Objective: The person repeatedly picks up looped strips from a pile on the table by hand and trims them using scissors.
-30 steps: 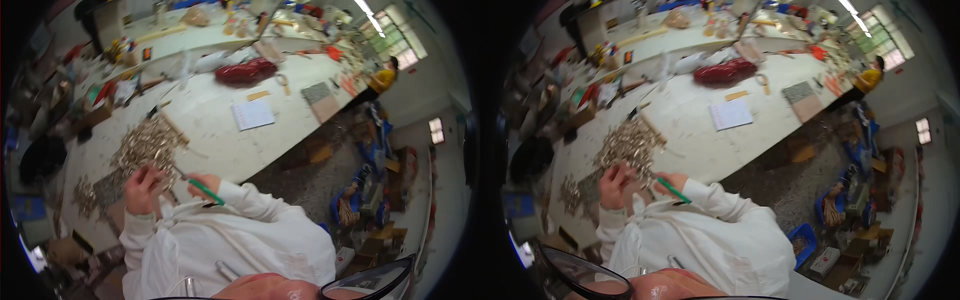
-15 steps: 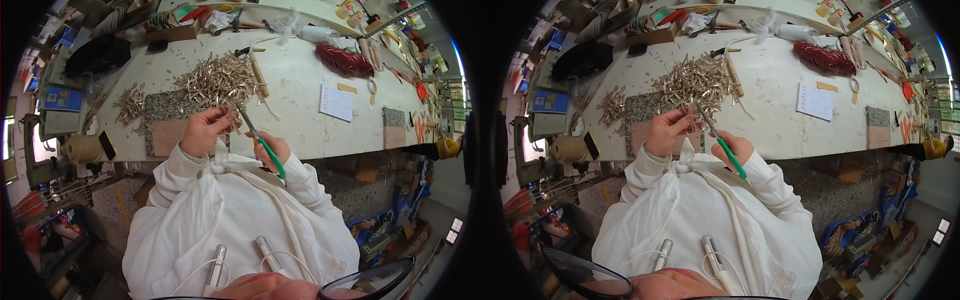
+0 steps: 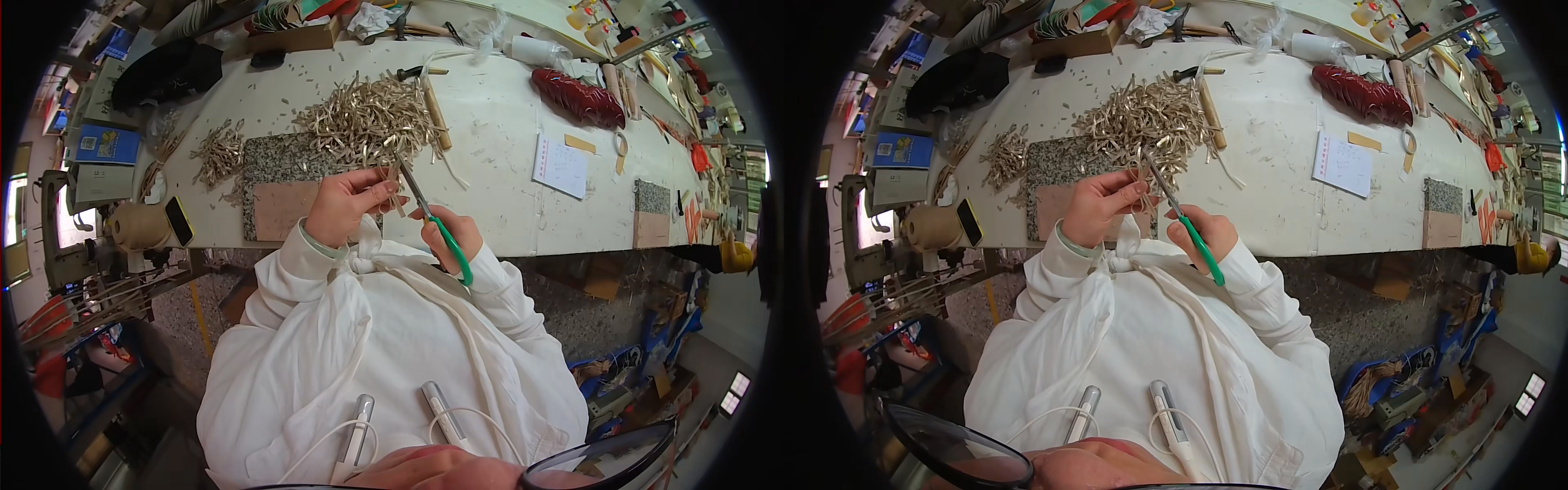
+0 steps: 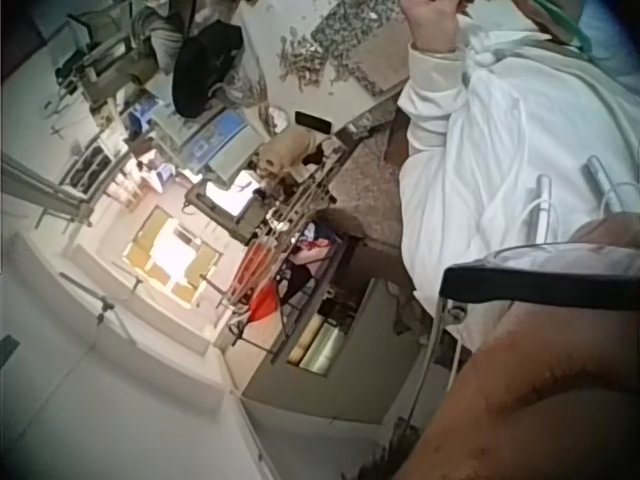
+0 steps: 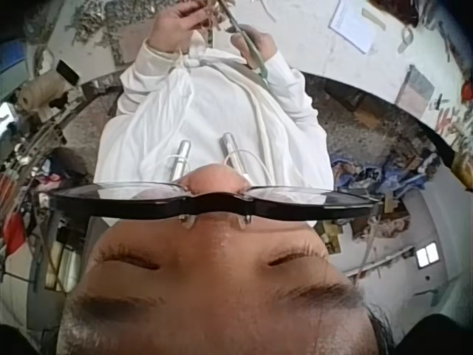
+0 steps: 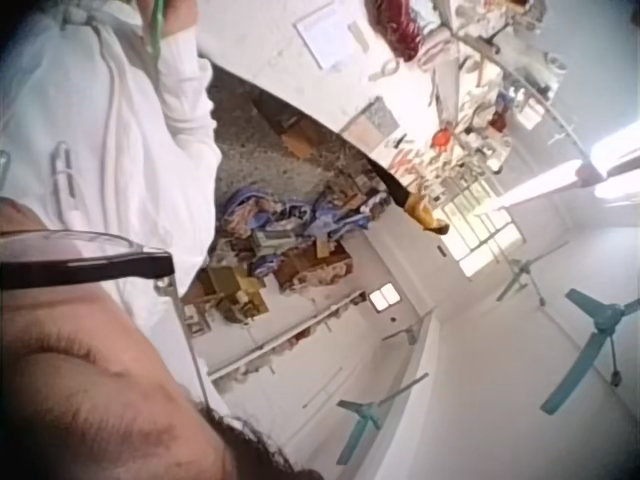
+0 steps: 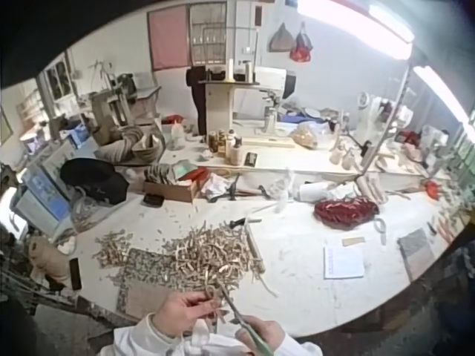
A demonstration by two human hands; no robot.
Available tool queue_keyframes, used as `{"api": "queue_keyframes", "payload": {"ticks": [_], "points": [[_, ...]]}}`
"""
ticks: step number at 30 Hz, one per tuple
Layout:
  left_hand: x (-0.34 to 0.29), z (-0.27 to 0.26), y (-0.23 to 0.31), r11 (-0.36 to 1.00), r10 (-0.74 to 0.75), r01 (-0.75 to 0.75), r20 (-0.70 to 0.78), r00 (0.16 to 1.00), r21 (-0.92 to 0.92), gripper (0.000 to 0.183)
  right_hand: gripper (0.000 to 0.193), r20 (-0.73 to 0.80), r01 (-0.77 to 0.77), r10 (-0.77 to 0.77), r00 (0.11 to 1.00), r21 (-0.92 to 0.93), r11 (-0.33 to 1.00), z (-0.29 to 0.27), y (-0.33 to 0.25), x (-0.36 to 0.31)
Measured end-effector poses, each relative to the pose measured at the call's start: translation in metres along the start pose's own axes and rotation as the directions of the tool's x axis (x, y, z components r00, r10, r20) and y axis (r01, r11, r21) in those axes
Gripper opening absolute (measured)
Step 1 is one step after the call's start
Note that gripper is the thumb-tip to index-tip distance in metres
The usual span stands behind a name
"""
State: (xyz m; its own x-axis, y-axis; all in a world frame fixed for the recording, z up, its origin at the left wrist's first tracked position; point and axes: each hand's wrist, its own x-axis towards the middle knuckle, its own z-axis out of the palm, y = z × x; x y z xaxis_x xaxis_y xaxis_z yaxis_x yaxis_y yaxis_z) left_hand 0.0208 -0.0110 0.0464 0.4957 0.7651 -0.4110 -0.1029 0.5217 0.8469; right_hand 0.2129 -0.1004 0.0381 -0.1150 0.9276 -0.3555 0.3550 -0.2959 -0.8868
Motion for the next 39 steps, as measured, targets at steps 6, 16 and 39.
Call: {"api": "queue_keyframes", "payload": {"ticks": [6, 16, 39], "points": [[0.005, -0.001, -0.001, 0.992, 0.004, -0.009, -0.038, 0.999, -0.125, 0.021, 0.037, -0.047, 0.009, -0.007, 0.999, 0.024, 1.000, -0.003, 0.000, 0.000], [0.016, -0.007, -0.006, 0.853, 0.018, -0.082, -0.128, 0.992, -0.516, 0.017, 0.047, 0.053, 0.042, -0.038, 0.998, -0.076, 0.996, 0.001, -0.002, 0.002], [0.088, -0.106, -0.054, 0.889, 0.032, -0.171, -0.316, 0.948, -0.425, 0.014, 0.055, -0.116, -0.086, 0.121, 0.986, 0.265, 0.960, 0.005, 0.017, 0.019]]}}
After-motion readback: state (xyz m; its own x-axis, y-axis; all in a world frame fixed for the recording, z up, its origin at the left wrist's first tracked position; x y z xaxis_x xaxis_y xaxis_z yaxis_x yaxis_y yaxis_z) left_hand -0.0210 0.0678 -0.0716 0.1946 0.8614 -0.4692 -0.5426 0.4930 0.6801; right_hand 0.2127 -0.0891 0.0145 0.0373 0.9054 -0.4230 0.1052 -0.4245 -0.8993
